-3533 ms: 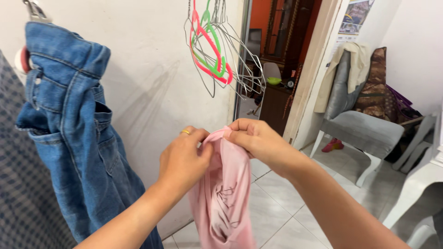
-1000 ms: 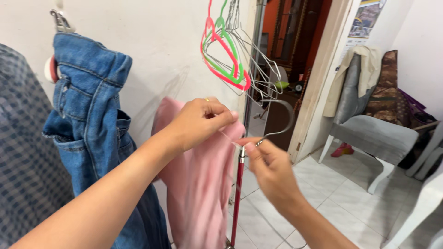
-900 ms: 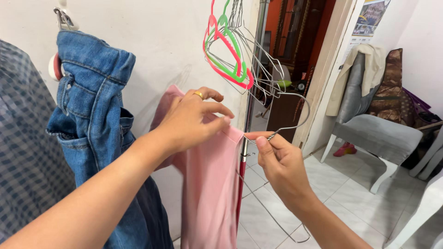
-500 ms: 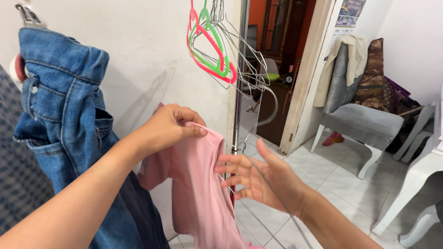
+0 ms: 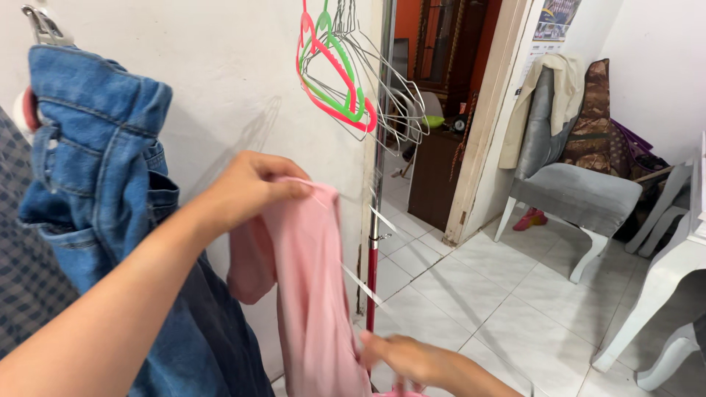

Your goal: The person takes various garments from a pink laundry basket and hangs them on a metal clothing rack using hangers. The items include jeans, checkered shorts, a pink t-shirt, a floral top, a yellow t-shirt, and black shorts.

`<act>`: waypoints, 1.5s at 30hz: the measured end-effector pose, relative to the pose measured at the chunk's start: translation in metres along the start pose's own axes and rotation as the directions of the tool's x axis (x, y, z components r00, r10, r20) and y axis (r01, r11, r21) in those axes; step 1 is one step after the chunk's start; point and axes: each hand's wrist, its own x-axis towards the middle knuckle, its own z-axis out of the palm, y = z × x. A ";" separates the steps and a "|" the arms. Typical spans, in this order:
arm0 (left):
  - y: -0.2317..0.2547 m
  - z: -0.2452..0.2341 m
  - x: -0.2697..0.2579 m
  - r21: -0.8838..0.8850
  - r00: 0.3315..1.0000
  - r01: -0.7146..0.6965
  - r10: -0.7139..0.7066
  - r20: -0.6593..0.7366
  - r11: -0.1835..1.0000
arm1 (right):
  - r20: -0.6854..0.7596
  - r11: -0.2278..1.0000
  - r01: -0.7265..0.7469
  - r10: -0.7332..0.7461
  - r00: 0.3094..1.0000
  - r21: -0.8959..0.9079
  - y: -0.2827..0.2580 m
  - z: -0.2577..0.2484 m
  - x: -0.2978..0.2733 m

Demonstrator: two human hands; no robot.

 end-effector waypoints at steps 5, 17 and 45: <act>-0.017 -0.017 -0.004 -0.093 0.992 0.053 -0.063 -0.109 0.994 | -0.044 0.996 -0.082 0.081 0.996 -0.030 0.021 -0.018 -0.042; 0.007 0.015 0.007 -0.176 0.999 -0.039 0.033 -0.038 0.984 | -0.548 0.963 0.234 -0.126 0.827 0.131 -0.088 0.008 0.026; -0.072 0.057 -0.010 -0.118 0.899 0.362 -0.380 -0.218 0.925 | -0.423 0.773 0.089 0.245 0.872 0.629 0.042 -0.145 -0.102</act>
